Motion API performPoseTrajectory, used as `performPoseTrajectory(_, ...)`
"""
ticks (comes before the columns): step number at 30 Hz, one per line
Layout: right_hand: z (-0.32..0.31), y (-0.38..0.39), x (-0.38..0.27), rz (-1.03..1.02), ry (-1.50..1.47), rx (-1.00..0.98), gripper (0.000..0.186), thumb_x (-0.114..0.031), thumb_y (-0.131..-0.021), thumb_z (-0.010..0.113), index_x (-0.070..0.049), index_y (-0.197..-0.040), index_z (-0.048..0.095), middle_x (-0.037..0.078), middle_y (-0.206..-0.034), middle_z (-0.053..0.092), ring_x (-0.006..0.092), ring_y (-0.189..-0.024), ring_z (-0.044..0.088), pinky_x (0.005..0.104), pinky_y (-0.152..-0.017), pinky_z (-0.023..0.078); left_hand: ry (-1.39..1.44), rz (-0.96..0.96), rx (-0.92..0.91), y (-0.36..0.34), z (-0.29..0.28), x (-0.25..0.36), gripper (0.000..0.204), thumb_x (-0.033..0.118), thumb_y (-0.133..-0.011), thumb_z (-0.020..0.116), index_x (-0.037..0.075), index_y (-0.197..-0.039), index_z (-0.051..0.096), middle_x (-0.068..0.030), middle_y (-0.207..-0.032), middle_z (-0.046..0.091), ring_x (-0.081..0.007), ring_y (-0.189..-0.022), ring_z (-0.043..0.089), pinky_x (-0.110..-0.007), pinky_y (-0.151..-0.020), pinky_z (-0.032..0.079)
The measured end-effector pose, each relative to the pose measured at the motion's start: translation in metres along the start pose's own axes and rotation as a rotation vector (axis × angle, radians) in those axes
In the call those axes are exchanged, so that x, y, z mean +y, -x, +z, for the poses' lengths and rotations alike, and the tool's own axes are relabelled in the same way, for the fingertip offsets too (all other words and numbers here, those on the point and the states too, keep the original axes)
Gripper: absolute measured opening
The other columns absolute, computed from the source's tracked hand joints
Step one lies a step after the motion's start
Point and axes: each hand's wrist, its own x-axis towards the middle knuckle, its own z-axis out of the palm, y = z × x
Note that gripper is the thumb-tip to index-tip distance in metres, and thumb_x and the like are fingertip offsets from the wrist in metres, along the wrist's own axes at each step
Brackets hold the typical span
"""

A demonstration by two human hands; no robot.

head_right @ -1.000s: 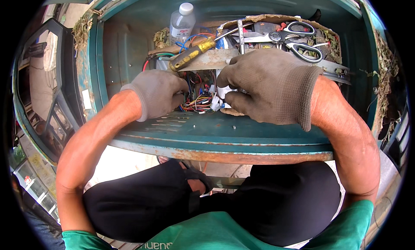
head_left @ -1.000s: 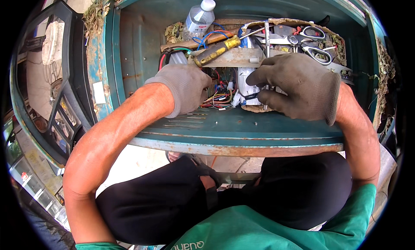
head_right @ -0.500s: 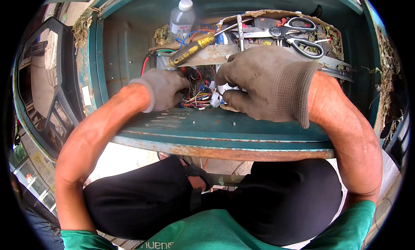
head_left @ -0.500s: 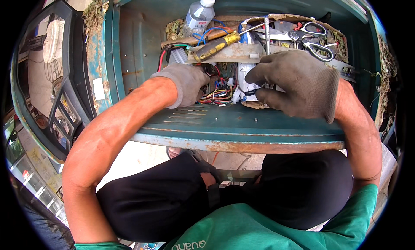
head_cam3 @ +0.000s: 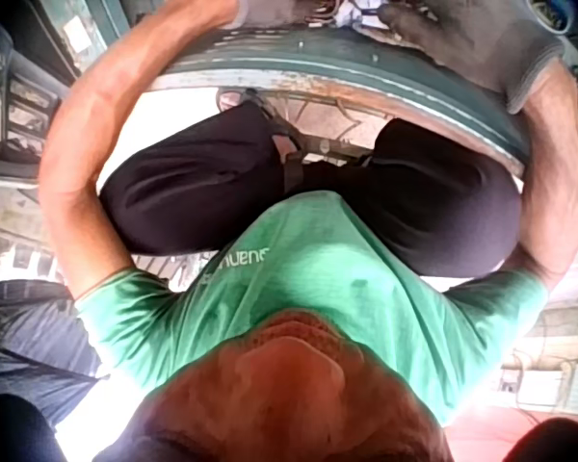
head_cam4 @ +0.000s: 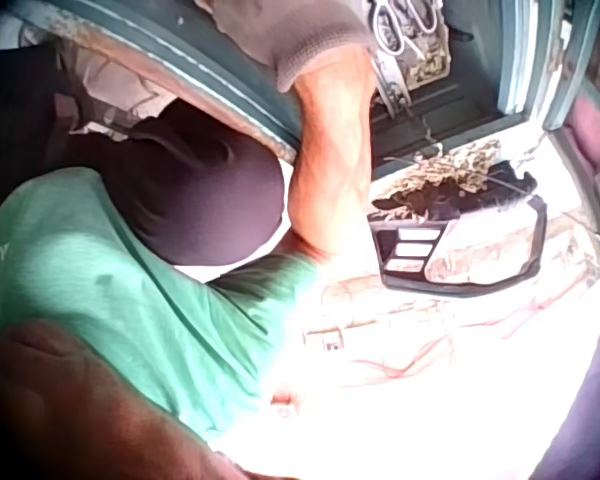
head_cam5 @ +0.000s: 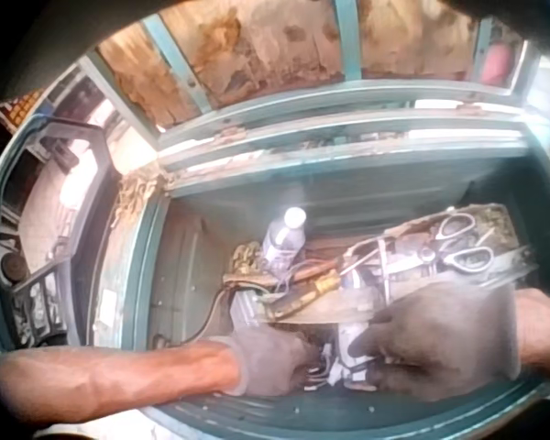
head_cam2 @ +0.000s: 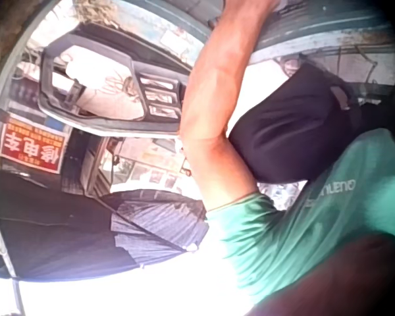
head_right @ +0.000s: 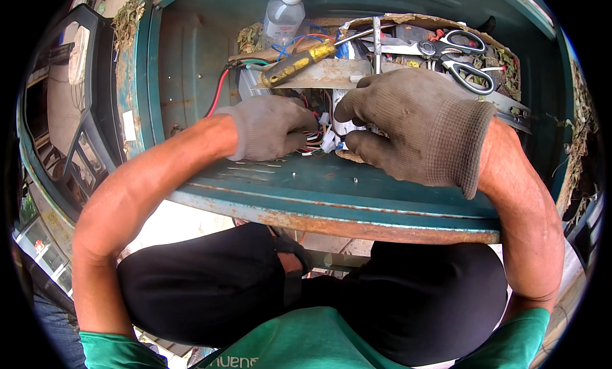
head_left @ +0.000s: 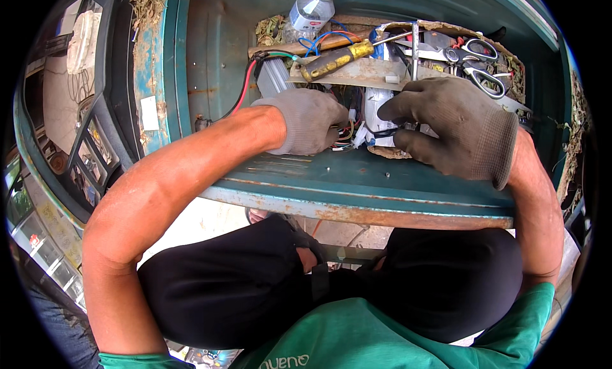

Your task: The person works on a complex wiring harness inside a green metal container, using gloved hands to manipulate various colored wires and connectors. They repeatedly connect and disconnect small white plastic plugs and a red fuse holder, organizing the bundle of wires within the confined space.

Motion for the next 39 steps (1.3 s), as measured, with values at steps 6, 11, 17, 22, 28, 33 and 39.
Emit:
performPoseTrajectory(6, 0.002, 0.004, 0.003, -0.010, 0.020, 0.051, 0.030, -0.024, -0.091, 0.069, -0.003, -0.112, 0.074, 0.018, -0.098, 0.073, 0.0391, -0.096, 0.070, 0.0489, -0.087, 0.056, 0.119, -0.075, -0.191, -0.019, 0.007, 0.002, 0.069, 0.025, -0.090, 0.067, 0.002, -0.152, 0.048, -0.0276, -0.132, 0.065, -0.0421, -0.124, 0.063, -0.045, -0.108, 0.048)
performPoseTrajectory(11, -0.002, 0.000, -0.003, 0.032, 0.020, -0.005, 0.031, -0.027, -0.092, 0.069, -0.004, -0.112, 0.074, 0.018, -0.099, 0.073, 0.0389, -0.097, 0.070, 0.0485, -0.088, 0.055, 0.667, -0.226, -0.493, -0.040, 0.024, -0.021, 0.078, 0.027, -0.087, 0.069, 0.007, -0.157, 0.042, -0.0254, -0.139, 0.063, -0.0393, -0.130, 0.061, -0.044, -0.111, 0.046)
performPoseTrajectory(17, -0.001, 0.000, -0.005, 0.067, 0.018, -0.007, 0.032, -0.030, -0.093, 0.067, -0.004, -0.112, 0.075, 0.019, -0.098, 0.073, 0.0387, -0.097, 0.070, 0.0486, -0.088, 0.055, 0.072, -0.149, -0.301, -0.033, 0.018, -0.004, 0.084, 0.028, -0.084, 0.070, 0.012, -0.160, 0.039, -0.0247, -0.142, 0.062, -0.0394, -0.131, 0.060, -0.045, -0.111, 0.046)
performPoseTrajectory(22, 0.000, -0.001, 0.000, 0.036, 0.006, -0.004, 0.032, -0.029, -0.092, 0.067, -0.005, -0.113, 0.074, 0.019, -0.098, 0.073, 0.0383, -0.097, 0.071, 0.0492, -0.088, 0.055, 0.112, -0.154, -0.379, -0.034, 0.014, -0.007, 0.086, 0.029, -0.083, 0.071, 0.011, -0.160, 0.039, -0.0256, -0.138, 0.064, -0.0398, -0.127, 0.062, -0.045, -0.109, 0.048)
performPoseTrajectory(28, 0.000, 0.003, 0.001, 0.023, 0.024, -0.001, 0.030, -0.023, -0.090, 0.067, -0.005, -0.113, 0.073, 0.019, -0.097, 0.072, 0.0393, -0.095, 0.070, 0.0493, -0.085, 0.055, 0.136, -0.202, -0.348, -0.023, -0.011, -0.004, 0.067, 0.034, -0.078, 0.077, 0.006, -0.138, 0.062, -0.0216, -0.108, 0.074, -0.0365, -0.100, 0.071, -0.046, -0.086, 0.056)
performPoseTrajectory(33, 0.000, 0.003, 0.001, 0.052, 0.057, -0.006, 0.030, -0.028, -0.092, 0.063, -0.009, -0.112, 0.075, 0.020, -0.093, 0.073, 0.0395, -0.094, 0.071, 0.0513, -0.086, 0.055, -0.047, -0.210, -0.359, -0.005, -0.021, -0.005, 0.032, 0.026, -0.081, 0.076, 0.003, -0.104, 0.075, -0.0196, -0.092, 0.075, -0.0348, -0.088, 0.072, -0.046, -0.079, 0.056)
performPoseTrajectory(39, 0.003, 0.004, 0.003, 0.047, 0.098, 0.016, 0.030, -0.028, -0.091, 0.063, -0.008, -0.110, 0.076, 0.020, -0.091, 0.073, 0.0395, -0.093, 0.072, 0.0509, -0.087, 0.056, -0.056, -0.148, -0.334, 0.024, -0.033, 0.001, 0.026, 0.015, -0.079, 0.071, 0.003, -0.102, 0.075, -0.0195, -0.097, 0.074, -0.0393, -0.093, 0.071, -0.048, -0.081, 0.054)
